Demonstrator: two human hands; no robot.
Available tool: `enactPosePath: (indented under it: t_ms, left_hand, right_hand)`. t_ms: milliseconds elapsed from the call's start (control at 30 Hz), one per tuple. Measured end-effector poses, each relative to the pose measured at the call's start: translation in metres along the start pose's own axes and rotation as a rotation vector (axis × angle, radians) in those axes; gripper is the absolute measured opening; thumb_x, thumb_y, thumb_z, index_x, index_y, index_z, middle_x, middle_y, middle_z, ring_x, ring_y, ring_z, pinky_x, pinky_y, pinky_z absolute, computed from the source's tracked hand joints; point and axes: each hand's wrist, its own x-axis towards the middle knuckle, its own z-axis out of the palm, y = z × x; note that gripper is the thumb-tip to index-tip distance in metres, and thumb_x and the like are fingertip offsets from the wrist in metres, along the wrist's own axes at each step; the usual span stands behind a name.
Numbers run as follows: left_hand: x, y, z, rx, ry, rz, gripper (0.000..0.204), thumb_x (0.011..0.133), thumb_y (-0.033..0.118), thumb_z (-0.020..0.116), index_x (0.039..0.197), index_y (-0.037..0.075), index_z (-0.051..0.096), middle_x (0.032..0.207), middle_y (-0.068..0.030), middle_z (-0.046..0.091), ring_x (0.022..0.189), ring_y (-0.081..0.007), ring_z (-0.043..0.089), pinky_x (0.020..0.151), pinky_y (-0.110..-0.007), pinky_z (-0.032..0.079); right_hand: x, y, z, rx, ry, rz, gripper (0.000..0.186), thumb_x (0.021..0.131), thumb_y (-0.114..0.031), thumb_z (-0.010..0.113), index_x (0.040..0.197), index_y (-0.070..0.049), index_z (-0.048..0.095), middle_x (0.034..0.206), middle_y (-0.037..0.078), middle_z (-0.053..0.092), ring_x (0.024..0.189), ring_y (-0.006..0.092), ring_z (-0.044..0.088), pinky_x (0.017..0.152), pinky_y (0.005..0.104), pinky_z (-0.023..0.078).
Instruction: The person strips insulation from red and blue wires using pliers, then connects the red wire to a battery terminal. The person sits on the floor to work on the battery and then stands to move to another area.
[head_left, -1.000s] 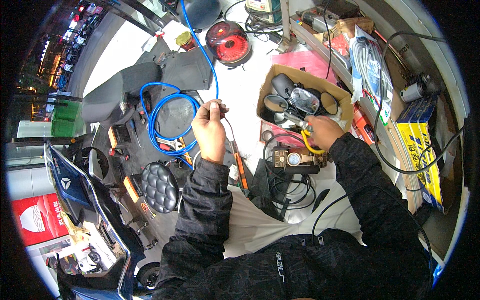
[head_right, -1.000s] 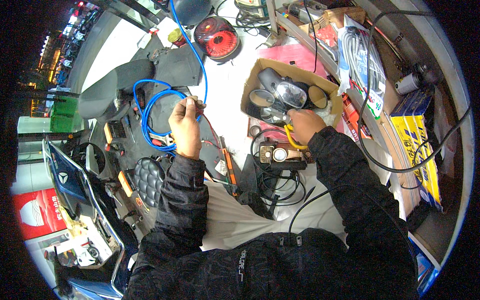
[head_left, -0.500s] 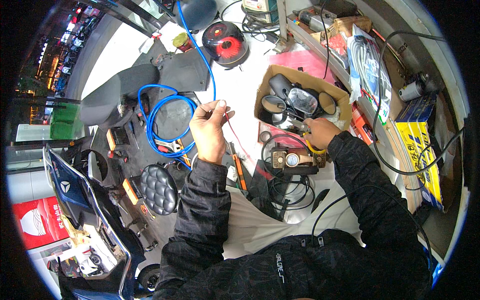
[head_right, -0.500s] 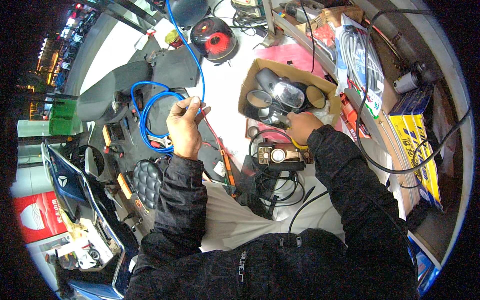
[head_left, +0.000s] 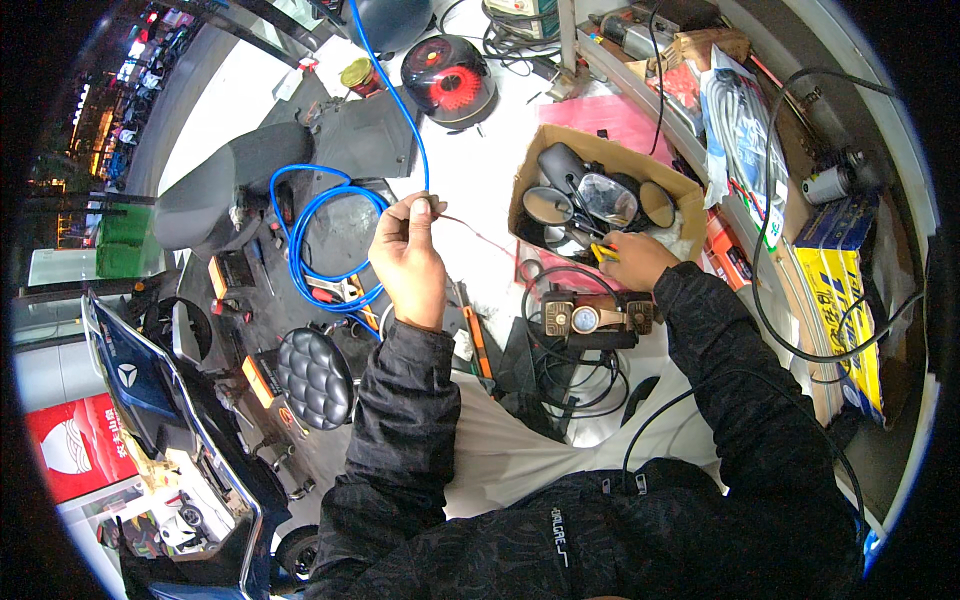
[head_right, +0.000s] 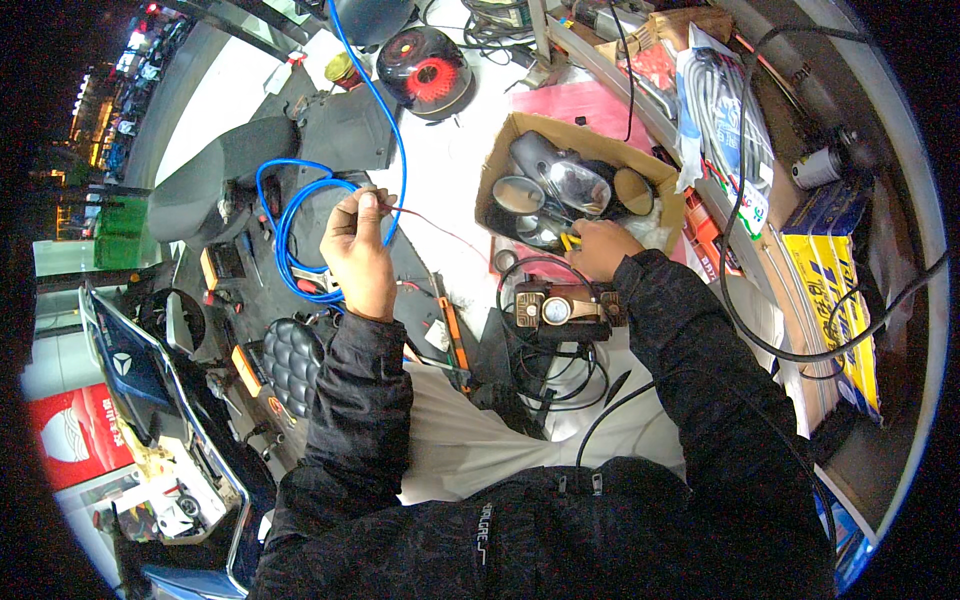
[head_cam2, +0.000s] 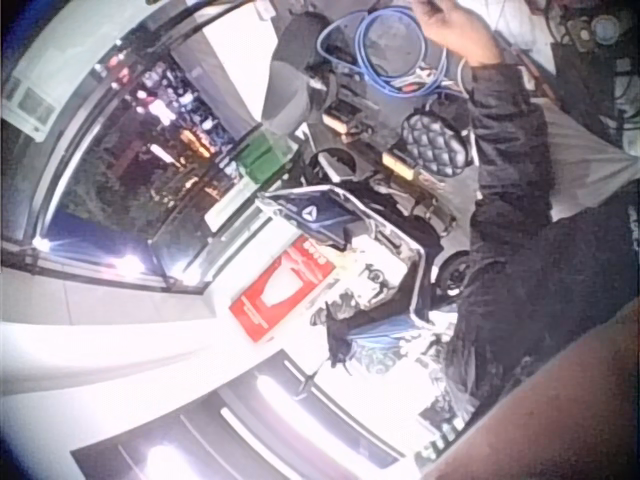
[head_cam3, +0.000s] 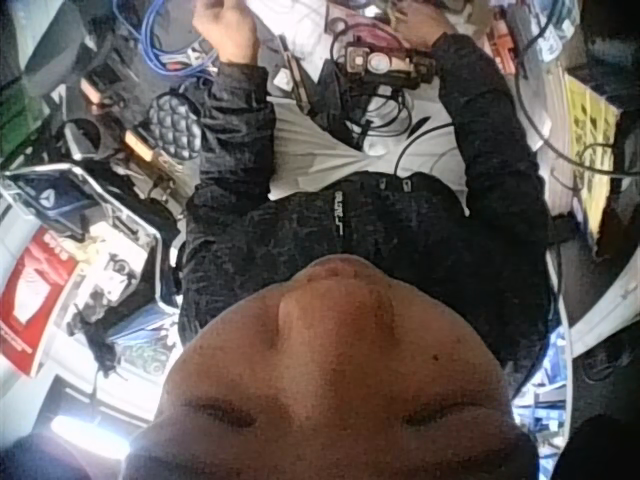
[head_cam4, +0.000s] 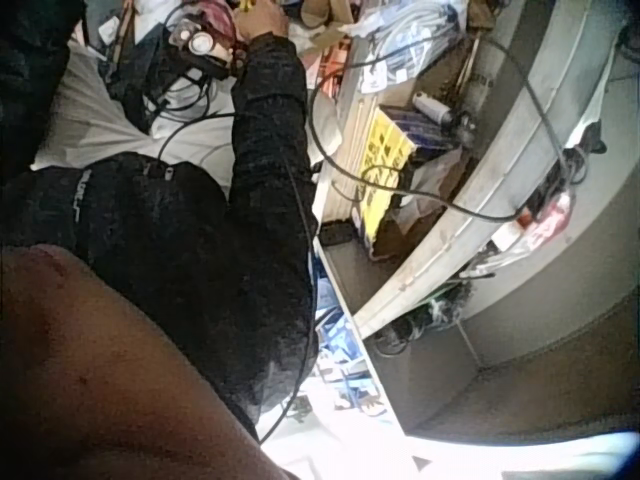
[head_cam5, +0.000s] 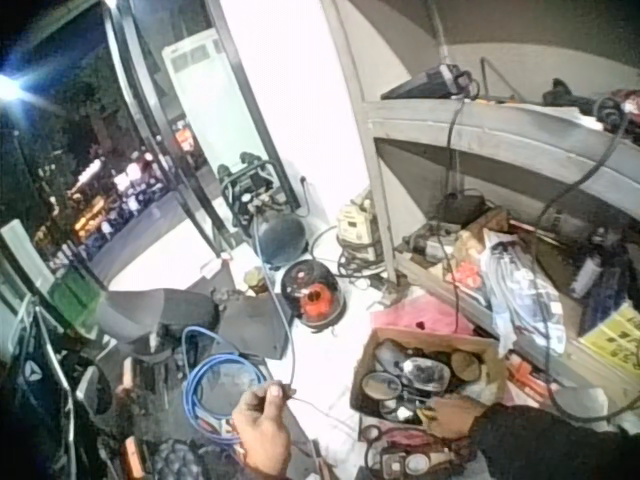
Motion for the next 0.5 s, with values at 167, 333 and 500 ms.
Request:
enactPosePath:
  t_ms: [167, 333, 500]
  left_hand:
    - [-0.003, 0.008, -0.002, -0.013, 0.001, -0.002, 0.018, 0.106, 0.009, 0.057, 0.109, -0.007, 0.065, 0.098, -0.0113, 0.071, 0.090, -0.0163, 0.067, 0.089, -0.032, 0.054]
    - [-0.022, 0.032, -0.019, 0.071, 0.031, -0.226, 0.021, 0.106, 0.013, 0.056, 0.105, -0.003, 0.069, 0.096, -0.0069, 0.072, 0.089, -0.0150, 0.065, 0.086, -0.030, 0.053]
    - [-0.075, 0.070, -0.034, 0.219, 0.068, -0.408, 0.014, 0.094, 0.014, 0.074, 0.094, 0.000, 0.073, 0.094, -0.0067, 0.074, 0.085, -0.0124, 0.066, 0.081, -0.029, 0.052]
  right_hand:
    - [-0.002, -0.005, 0.008, -0.006, 0.031, 0.028, 0.043, 0.089, -0.031, 0.069, 0.116, 0.001, 0.063, 0.110, 0.026, 0.069, 0.106, 0.0429, 0.066, 0.094, 0.0498, 0.052]
    - [-0.042, -0.038, 0.001, 0.123, 0.100, -0.001, 0.035, 0.093, -0.029, 0.066, 0.114, 0.000, 0.064, 0.108, 0.025, 0.068, 0.102, 0.0426, 0.066, 0.089, 0.0510, 0.052]
    - [-0.111, -0.101, 0.000, 0.449, -0.173, -0.012, 0.038, 0.097, -0.029, 0.066, 0.118, 0.003, 0.066, 0.104, 0.024, 0.071, 0.097, 0.0375, 0.069, 0.086, 0.0418, 0.053]
